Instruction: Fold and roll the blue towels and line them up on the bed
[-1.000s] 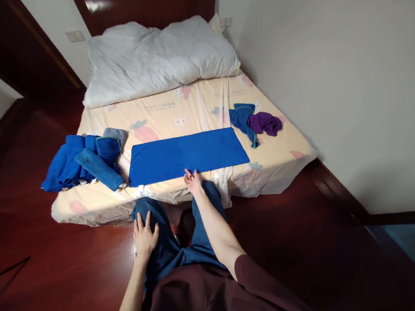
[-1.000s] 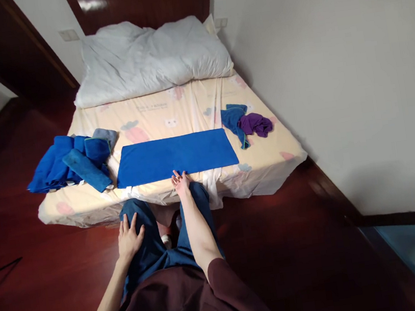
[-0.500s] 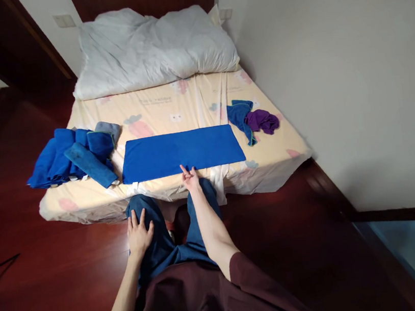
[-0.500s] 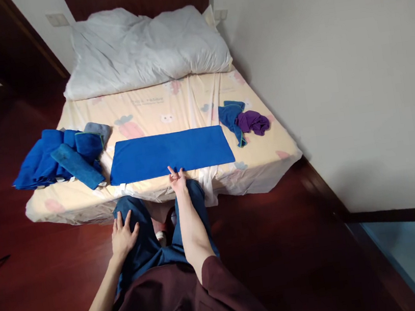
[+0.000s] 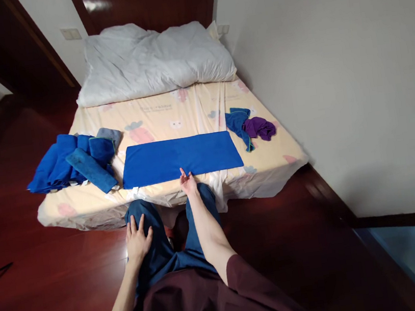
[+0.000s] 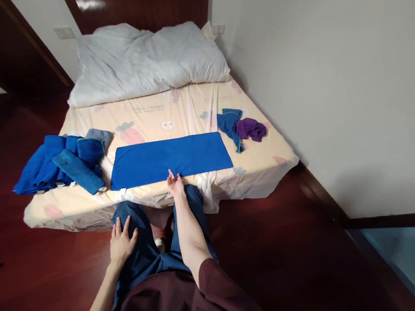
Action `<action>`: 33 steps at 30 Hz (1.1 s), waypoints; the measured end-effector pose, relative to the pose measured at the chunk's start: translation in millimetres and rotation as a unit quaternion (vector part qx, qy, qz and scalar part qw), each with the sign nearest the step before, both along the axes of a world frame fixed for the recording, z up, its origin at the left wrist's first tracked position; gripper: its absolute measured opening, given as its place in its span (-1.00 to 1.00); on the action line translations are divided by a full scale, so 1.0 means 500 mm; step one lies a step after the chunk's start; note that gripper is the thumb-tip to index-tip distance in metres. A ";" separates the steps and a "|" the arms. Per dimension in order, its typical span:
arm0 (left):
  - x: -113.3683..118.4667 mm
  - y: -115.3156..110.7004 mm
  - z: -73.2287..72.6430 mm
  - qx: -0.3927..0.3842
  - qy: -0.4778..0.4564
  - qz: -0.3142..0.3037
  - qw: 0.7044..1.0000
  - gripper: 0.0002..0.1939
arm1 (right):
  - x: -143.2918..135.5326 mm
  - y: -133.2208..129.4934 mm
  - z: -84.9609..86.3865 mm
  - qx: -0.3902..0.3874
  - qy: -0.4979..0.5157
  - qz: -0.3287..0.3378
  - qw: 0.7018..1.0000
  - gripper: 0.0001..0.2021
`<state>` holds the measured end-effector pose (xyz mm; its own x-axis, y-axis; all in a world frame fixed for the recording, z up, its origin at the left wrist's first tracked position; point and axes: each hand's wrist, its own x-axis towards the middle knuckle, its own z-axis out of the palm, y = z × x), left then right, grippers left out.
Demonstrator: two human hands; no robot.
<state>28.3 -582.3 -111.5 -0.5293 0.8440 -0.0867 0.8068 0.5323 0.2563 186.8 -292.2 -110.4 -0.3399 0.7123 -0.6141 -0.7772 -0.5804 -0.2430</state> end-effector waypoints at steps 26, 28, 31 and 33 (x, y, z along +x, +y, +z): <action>0.010 0.002 0.019 -0.028 0.010 0.000 1.000 -0.33 | -0.002 -0.007 0.009 -0.011 0.010 -0.020 1.000 -0.66; 0.006 0.010 0.030 -0.015 0.024 -0.011 1.000 -0.36 | -0.003 -0.006 0.007 -0.016 0.013 -0.023 1.000 -0.66; -0.006 0.066 0.080 0.019 0.043 -0.076 0.996 -0.51 | -0.004 -0.008 -0.003 -0.018 0.018 -0.021 0.999 -0.64; -0.016 0.144 0.134 0.011 0.030 -0.131 0.991 -0.55 | -0.006 -0.014 -0.013 0.010 0.022 -0.014 1.000 -0.63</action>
<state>20.3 -510.0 -44.5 -0.2948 0.9547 -0.0416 0.9310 0.2967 0.2124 183.8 -299.0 -116.9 -0.3448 0.7342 -0.5849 -0.8037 -0.5529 -0.2202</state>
